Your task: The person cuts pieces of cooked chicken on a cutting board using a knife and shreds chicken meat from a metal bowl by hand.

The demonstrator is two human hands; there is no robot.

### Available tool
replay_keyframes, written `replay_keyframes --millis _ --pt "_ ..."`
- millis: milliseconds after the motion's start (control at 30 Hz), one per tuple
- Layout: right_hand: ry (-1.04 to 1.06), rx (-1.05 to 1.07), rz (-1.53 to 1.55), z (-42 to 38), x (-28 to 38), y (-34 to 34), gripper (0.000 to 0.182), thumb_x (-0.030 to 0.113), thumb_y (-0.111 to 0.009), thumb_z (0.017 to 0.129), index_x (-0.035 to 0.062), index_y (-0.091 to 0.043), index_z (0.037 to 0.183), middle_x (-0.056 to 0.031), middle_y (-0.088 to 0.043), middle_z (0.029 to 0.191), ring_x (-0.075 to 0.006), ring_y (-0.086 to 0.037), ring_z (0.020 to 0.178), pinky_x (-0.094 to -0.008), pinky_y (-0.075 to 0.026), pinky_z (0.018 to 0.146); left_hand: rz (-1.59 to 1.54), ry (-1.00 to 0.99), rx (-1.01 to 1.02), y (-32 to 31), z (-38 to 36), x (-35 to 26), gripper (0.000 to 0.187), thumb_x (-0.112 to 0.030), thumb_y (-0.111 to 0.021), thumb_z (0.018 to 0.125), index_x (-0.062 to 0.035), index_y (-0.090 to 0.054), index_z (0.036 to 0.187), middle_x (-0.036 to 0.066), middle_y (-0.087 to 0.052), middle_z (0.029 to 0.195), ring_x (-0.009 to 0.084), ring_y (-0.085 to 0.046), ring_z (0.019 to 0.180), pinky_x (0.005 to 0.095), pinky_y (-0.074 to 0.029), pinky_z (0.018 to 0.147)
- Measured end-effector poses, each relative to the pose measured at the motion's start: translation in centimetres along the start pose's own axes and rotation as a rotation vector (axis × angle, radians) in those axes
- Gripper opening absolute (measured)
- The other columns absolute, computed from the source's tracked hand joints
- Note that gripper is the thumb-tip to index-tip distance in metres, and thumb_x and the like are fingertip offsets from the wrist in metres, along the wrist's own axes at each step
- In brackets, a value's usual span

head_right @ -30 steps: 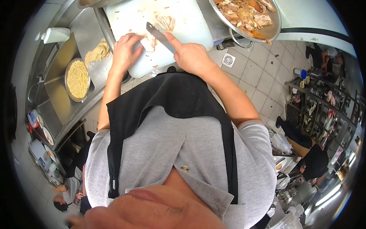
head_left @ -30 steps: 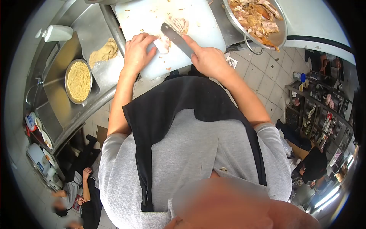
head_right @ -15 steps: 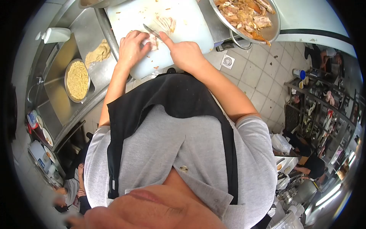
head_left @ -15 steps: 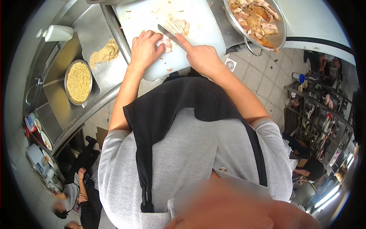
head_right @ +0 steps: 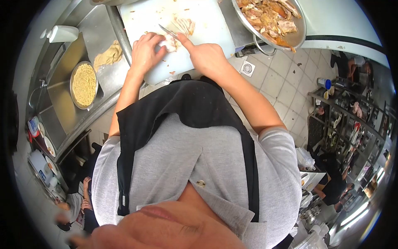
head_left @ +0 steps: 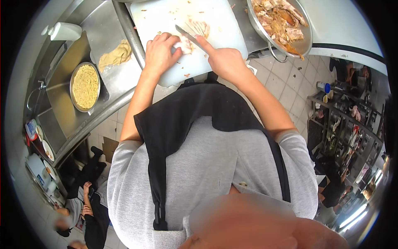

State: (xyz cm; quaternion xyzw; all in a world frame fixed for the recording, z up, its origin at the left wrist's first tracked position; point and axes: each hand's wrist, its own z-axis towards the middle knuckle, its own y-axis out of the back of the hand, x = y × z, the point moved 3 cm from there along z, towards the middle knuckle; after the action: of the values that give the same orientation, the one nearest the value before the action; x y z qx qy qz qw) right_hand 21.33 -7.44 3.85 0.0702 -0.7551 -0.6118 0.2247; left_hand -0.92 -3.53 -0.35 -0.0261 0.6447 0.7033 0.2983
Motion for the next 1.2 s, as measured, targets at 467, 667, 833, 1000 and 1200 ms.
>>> replay_keyframes --millis 467,667,833,1000,1200 --pt "0.023 -0.026 -0.011 0.5 -0.3 -0.7 0.079 0.009 -0.061 0.090 0.0244 -0.036 0.164 -0.0132 -0.071 0.072 -0.0328 -0.071 0.065 -0.0470 -0.055 0.060 -0.001 0.017 -0.010 -0.1 0.2 0.3 0.027 -0.026 -0.077 0.082 -0.0157 -0.077 0.108 0.004 -0.069 0.112 0.0276 -0.064 0.110 0.0440 -0.047 0.092" --pt "-0.055 -0.006 0.010 0.1 -0.1 1.6 0.078 0.010 -0.061 0.091 0.0228 -0.036 0.163 -0.0135 -0.071 0.072 -0.0330 -0.071 0.066 -0.0477 -0.055 0.062 -0.027 0.026 -0.047 -0.3 -0.1 0.3 0.029 -0.026 -0.077 0.082 -0.0149 -0.076 0.109 0.004 -0.069 0.113 0.0278 -0.064 0.111 0.0445 -0.047 0.092" --pt "0.025 -0.016 0.027 -0.2 0.5 -1.0 0.078 0.011 -0.061 0.092 0.0228 -0.034 0.164 -0.0142 -0.072 0.073 -0.0336 -0.072 0.068 -0.0484 -0.056 0.064 -0.021 0.016 -0.051 -0.3 -0.2 0.3 0.028 -0.026 -0.077 0.083 -0.0140 -0.076 0.108 0.004 -0.069 0.112 0.0284 -0.063 0.110 0.0453 -0.048 0.092" --pt "-0.025 -0.022 -0.012 0.7 -0.3 -0.1 0.078 0.012 -0.061 0.092 0.0240 -0.034 0.164 -0.0139 -0.072 0.074 -0.0341 -0.072 0.068 -0.0488 -0.057 0.063 -0.009 0.005 -0.076 -0.2 0.0 0.1 0.026 -0.025 -0.077 0.083 -0.0133 -0.075 0.106 0.005 -0.069 0.110 0.0284 -0.064 0.109 0.0452 -0.048 0.091" --pt "0.016 -0.001 -0.002 -0.6 1.2 1.2 0.079 0.012 -0.062 0.091 0.0247 -0.034 0.164 -0.0136 -0.071 0.072 -0.0328 -0.071 0.067 -0.0481 -0.056 0.062 -0.025 -0.003 -0.123 -0.3 -0.6 0.3 0.025 -0.024 -0.079 0.081 -0.0131 -0.076 0.104 0.004 -0.070 0.106 0.0278 -0.065 0.106 0.0438 -0.049 0.090"
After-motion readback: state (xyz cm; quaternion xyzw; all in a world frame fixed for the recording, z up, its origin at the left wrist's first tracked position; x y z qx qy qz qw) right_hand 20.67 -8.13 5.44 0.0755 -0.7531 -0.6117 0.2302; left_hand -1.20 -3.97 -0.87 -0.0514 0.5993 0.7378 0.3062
